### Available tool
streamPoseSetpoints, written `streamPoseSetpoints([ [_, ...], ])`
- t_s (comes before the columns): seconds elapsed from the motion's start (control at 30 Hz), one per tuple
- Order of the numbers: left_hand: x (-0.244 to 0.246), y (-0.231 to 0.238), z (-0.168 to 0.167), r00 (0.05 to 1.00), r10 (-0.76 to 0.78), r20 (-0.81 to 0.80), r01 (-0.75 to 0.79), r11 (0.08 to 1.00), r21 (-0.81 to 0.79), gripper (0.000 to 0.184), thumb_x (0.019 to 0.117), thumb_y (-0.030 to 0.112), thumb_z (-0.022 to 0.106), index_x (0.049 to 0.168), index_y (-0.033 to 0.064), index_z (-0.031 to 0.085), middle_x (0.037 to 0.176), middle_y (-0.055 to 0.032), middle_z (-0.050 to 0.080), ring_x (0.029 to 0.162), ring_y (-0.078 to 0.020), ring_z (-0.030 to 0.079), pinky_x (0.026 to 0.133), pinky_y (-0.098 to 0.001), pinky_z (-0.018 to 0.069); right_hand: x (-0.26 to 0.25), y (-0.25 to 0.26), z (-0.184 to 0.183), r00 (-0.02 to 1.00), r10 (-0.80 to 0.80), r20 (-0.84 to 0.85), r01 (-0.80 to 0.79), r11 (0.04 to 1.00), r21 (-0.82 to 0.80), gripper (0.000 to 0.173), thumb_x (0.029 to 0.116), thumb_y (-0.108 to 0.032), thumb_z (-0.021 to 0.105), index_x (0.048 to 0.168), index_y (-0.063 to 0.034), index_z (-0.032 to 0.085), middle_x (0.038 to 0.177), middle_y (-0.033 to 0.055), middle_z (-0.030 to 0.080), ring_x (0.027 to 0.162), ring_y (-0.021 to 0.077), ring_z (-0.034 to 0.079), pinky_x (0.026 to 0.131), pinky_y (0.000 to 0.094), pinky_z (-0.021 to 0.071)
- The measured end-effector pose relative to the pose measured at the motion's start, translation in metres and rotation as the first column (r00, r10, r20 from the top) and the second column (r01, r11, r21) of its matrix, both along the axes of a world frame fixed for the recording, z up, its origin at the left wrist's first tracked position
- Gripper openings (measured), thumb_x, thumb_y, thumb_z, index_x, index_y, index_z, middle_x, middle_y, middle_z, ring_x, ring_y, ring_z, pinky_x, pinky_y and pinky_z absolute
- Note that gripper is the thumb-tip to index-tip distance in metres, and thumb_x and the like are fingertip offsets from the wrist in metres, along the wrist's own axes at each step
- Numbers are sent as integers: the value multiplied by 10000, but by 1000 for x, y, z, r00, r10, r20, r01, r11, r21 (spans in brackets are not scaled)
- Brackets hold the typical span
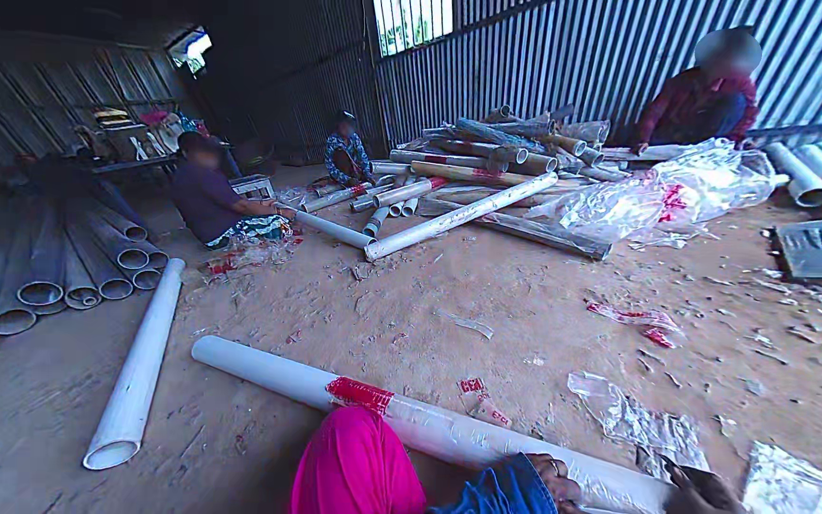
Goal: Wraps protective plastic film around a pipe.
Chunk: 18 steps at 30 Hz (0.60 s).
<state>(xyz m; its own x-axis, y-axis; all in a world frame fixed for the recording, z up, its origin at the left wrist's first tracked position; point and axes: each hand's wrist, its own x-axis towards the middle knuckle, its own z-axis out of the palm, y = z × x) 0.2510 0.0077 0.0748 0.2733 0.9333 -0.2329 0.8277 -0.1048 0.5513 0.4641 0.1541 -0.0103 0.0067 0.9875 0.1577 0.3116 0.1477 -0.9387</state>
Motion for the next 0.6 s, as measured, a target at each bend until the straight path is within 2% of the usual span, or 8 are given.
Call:
streamPoseSetpoints([
  [0.03, -10, -1, -14, 998, -11, 57, 7, 998, 68, 241, 1026, 79, 596, 1170, -83, 703, 1239, -311, 647, 1236, -446, 600, 1119, -509, 437, -9, -5, 5, 991, 18, -130, -23, 999, -38, 230, 953, -23, 606, 1100, 151, 576, 938, 117, 636, 812, 67, 621, 800, 267, 548],
  [0.1, -30, -4, -32, 994, 2, 113, -20, 987, 159, 208, 973, 75, 667, 1095, -85, 722, 1168, -318, 662, 1164, -458, 633, 1061, -535, 482, -25, -17, 12, 940, 81, -331, -122, 987, -104, 91, 972, 18, 546, 1041, 73, 563, 834, -12, 693, 743, 12, 694, 755, 229, 610],
  [0.17, -41, -15, -10, 994, 83, 76, -84, 996, 5, 247, 993, 85, 652, 1174, -75, 702, 1260, -316, 635, 1252, -450, 589, 1131, -521, 425, -39, -30, 12, 916, 91, -390, -170, 970, -173, 41, 1003, 11, 515, 1008, 8, 555, 753, -64, 698, 673, 13, 696, 691, 221, 610],
  [0.27, -48, -30, 5, 987, 163, -9, -163, 980, -115, 278, 1018, 73, 609, 1254, -57, 677, 1333, -315, 614, 1316, -457, 553, 1166, -532, 382, -57, -45, 8, 929, 87, -359, -159, 971, -176, 64, 1002, 1, 506, 974, -8, 563, 701, -72, 671, 612, 3, 661, 640, 202, 582],
  [0.37, -35, -52, 3, 959, 277, -54, -278, 960, -21, 376, 1043, 37, 526, 1408, -39, 576, 1444, -291, 547, 1381, -444, 498, 1173, -531, 380, -63, -51, 12, 942, 71, -327, -128, 980, -155, 66, 1003, -9, 505, 983, 11, 564, 694, -79, 652, 609, -11, 650, 651, 196, 578],
  [0.47, -4, -62, -14, 898, 410, -159, -379, 906, 190, 532, 1020, 118, 593, 1516, -27, 464, 1562, -235, 470, 1474, -378, 431, 1225, -481, 332, -66, -49, 6, 930, 16, -367, -78, 985, -156, 44, 990, 5, 523, 970, -8, 560, 676, -86, 645, 580, -5, 652, 616, 194, 585],
  [0.53, 11, -60, -19, 889, 415, -195, -399, 910, 115, 608, 1021, 191, 613, 1525, -79, 409, 1603, -247, 406, 1520, -374, 357, 1265, -488, 242, -68, -50, 4, 924, -49, -379, -24, 982, -185, 18, 954, 31, 567, 952, 15, 575, 730, -29, 641, 589, 50, 659, 618, 246, 600],
  [0.6, 24, -56, -14, 874, 448, -189, -452, 892, 23, 561, 1041, 191, 580, 1508, -84, 435, 1580, -263, 431, 1489, -400, 402, 1245, -514, 281, -69, -54, 11, 935, -66, -348, -1, 982, -187, 27, 936, 39, 591, 953, 26, 574, 746, -27, 640, 598, 30, 658, 627, 227, 595],
])
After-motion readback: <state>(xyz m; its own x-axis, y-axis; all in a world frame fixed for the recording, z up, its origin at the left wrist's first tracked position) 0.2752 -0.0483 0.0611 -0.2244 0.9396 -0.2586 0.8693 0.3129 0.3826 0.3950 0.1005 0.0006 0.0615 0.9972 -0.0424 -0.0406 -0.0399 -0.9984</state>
